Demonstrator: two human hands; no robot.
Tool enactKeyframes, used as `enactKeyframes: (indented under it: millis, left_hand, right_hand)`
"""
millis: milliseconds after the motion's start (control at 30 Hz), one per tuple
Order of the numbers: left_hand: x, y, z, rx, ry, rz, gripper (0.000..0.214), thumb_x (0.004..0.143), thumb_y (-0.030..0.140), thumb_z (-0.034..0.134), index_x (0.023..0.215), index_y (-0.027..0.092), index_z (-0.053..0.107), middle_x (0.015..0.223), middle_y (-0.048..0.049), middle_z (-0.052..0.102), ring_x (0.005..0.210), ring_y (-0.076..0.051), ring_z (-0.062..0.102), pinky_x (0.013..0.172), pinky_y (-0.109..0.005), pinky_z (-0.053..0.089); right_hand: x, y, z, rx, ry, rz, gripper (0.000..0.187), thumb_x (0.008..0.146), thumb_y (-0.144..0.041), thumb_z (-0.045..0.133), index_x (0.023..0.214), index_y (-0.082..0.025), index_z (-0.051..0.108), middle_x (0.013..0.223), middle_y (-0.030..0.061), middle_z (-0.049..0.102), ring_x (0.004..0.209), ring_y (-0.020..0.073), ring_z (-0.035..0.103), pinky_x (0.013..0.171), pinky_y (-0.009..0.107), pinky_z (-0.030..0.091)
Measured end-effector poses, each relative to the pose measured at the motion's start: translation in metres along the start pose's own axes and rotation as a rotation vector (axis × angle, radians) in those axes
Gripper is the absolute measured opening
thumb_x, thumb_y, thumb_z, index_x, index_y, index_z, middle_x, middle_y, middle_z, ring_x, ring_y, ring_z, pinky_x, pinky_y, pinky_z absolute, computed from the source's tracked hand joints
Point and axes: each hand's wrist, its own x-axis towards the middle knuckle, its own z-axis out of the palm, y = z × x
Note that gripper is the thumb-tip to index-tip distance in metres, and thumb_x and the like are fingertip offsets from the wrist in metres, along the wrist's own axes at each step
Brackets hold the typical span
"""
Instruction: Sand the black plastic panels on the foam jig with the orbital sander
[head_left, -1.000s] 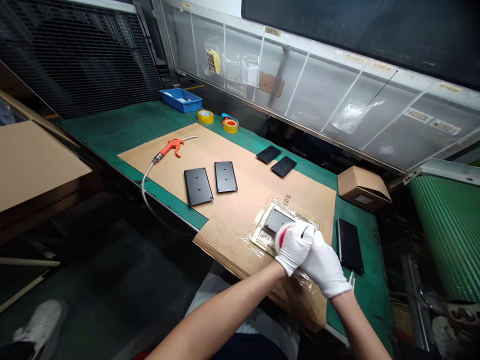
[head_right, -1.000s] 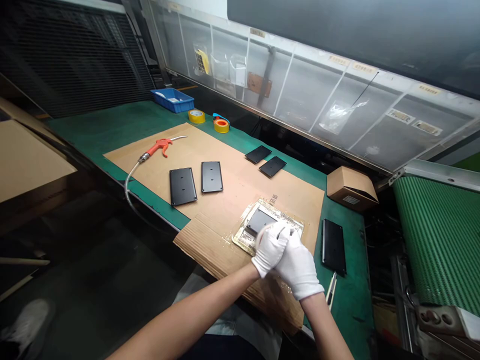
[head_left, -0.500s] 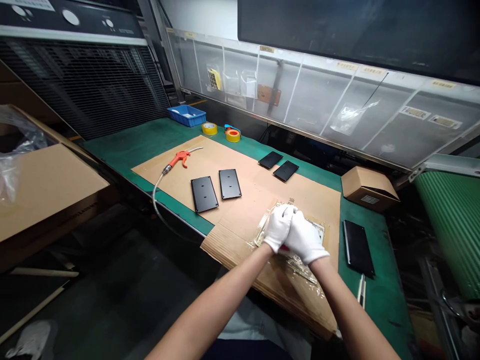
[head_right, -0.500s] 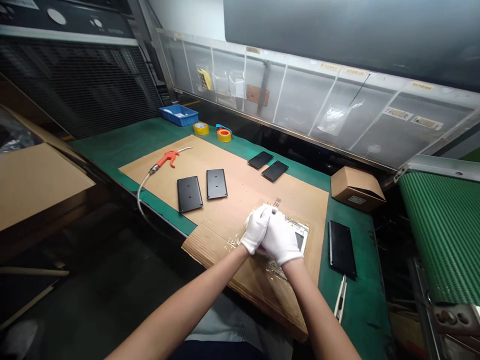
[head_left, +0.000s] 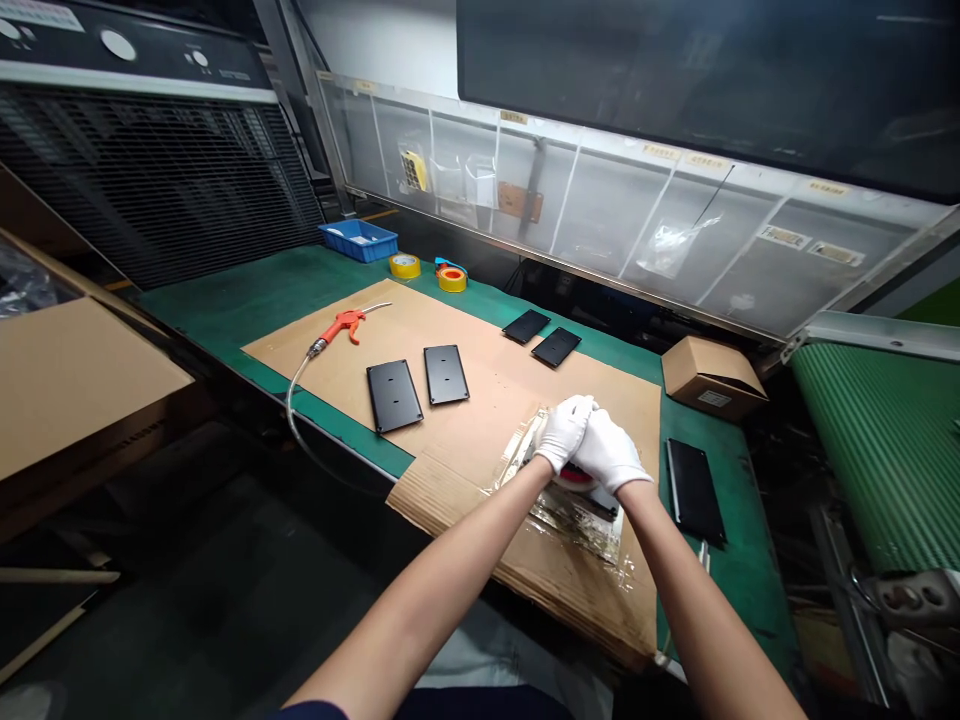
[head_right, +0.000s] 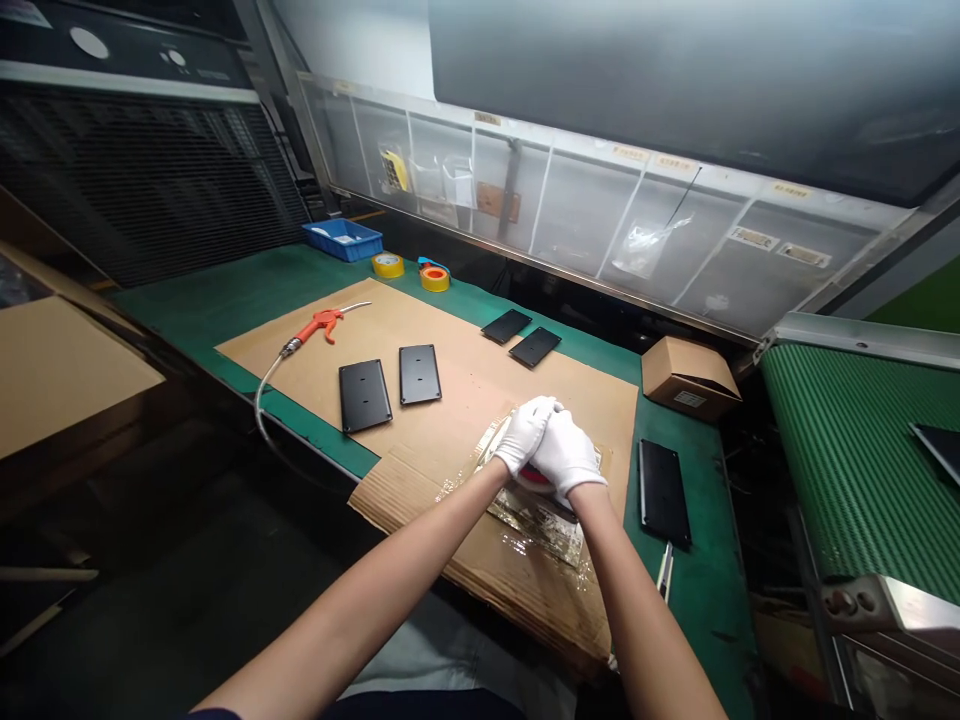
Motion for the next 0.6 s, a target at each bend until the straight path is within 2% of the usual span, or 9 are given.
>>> enactKeyframes:
  millis: [100, 200, 267, 300, 367, 467, 533, 600]
  left_hand:
    - [-0.043, -0.002, -0.006, -0.02, 0.054, 0.002, 0.028, 0.101, 0.024, 0.045, 0.092, 0.02, 0.071, 0.1, -0.0082, 0.078, 0.096, -0.021, 0.072, 0.096, -0.037, 0.057]
    - [-0.091, -0.002, -0.013, -0.034, 0.149, 0.036, 0.03, 0.101, 0.03, 0.044, 0.096, 0.021, 0.072, 0.102, -0.008, 0.077, 0.099, -0.022, 0.072, 0.098, -0.038, 0.057]
    - [-0.103, -0.001, -0.013, -0.044, 0.172, 0.046, 0.032, 0.102, 0.031, 0.042, 0.096, 0.021, 0.072, 0.101, -0.0088, 0.076, 0.099, -0.022, 0.071, 0.097, -0.039, 0.057]
    - [-0.102, 0.0, -0.011, -0.04, 0.16, 0.034, 0.031, 0.102, 0.031, 0.042, 0.096, 0.021, 0.072, 0.101, -0.0094, 0.076, 0.099, -0.022, 0.071, 0.098, -0.04, 0.057]
    - [-0.083, 0.002, -0.005, -0.02, 0.101, -0.006, 0.029, 0.101, 0.03, 0.045, 0.095, 0.02, 0.071, 0.101, -0.0102, 0.077, 0.099, -0.024, 0.071, 0.099, -0.043, 0.056]
    - [-0.035, 0.007, 0.012, -0.011, -0.002, -0.043, 0.025, 0.1, 0.026, 0.049, 0.086, 0.021, 0.069, 0.095, -0.0094, 0.078, 0.092, -0.025, 0.073, 0.095, -0.043, 0.058]
    - [-0.005, 0.01, 0.023, -0.012, -0.041, -0.038, 0.027, 0.099, 0.024, 0.05, 0.078, 0.023, 0.066, 0.088, -0.0075, 0.077, 0.086, -0.023, 0.073, 0.091, -0.039, 0.059]
    - [0.011, 0.013, 0.031, 0.001, -0.052, -0.033, 0.03, 0.099, 0.022, 0.049, 0.073, 0.023, 0.064, 0.085, -0.0065, 0.077, 0.083, -0.021, 0.073, 0.089, -0.036, 0.06]
  right_hand:
    - [-0.032, 0.0, 0.017, -0.049, 0.019, -0.071, 0.053, 0.09, -0.03, 0.057, 0.139, -0.011, 0.051, 0.119, 0.0185, 0.065, 0.089, 0.0248, 0.071, 0.074, 0.031, 0.053]
    - [-0.066, 0.0, 0.038, -0.118, 0.057, -0.202, 0.05, 0.094, -0.02, 0.048, 0.142, -0.006, 0.051, 0.126, 0.0235, 0.062, 0.104, 0.0273, 0.068, 0.08, 0.032, 0.055]
    - [-0.074, 0.002, 0.045, -0.136, 0.059, -0.235, 0.048, 0.095, -0.016, 0.042, 0.14, -0.005, 0.053, 0.126, 0.0245, 0.061, 0.11, 0.0275, 0.066, 0.084, 0.033, 0.055]
    - [-0.073, 0.005, 0.045, -0.13, 0.051, -0.23, 0.048, 0.095, -0.016, 0.043, 0.14, -0.005, 0.054, 0.126, 0.0244, 0.061, 0.109, 0.027, 0.066, 0.083, 0.033, 0.055]
    - [-0.059, 0.011, 0.038, -0.091, 0.034, -0.175, 0.05, 0.093, -0.021, 0.049, 0.141, -0.007, 0.052, 0.127, 0.0231, 0.062, 0.1, 0.0256, 0.069, 0.079, 0.032, 0.054]
    - [-0.023, 0.023, 0.018, -0.013, 0.004, -0.039, 0.054, 0.089, -0.031, 0.058, 0.139, -0.011, 0.05, 0.119, 0.0187, 0.066, 0.089, 0.0249, 0.071, 0.073, 0.03, 0.05]
    - [-0.002, 0.031, 0.004, 0.017, -0.001, 0.013, 0.049, 0.089, -0.032, 0.058, 0.134, -0.012, 0.053, 0.113, 0.0169, 0.068, 0.091, 0.026, 0.071, 0.074, 0.03, 0.047]
    - [0.007, 0.035, -0.004, 0.024, 0.01, 0.028, 0.045, 0.091, -0.031, 0.055, 0.131, -0.011, 0.054, 0.112, 0.0174, 0.068, 0.095, 0.0271, 0.072, 0.075, 0.03, 0.045]
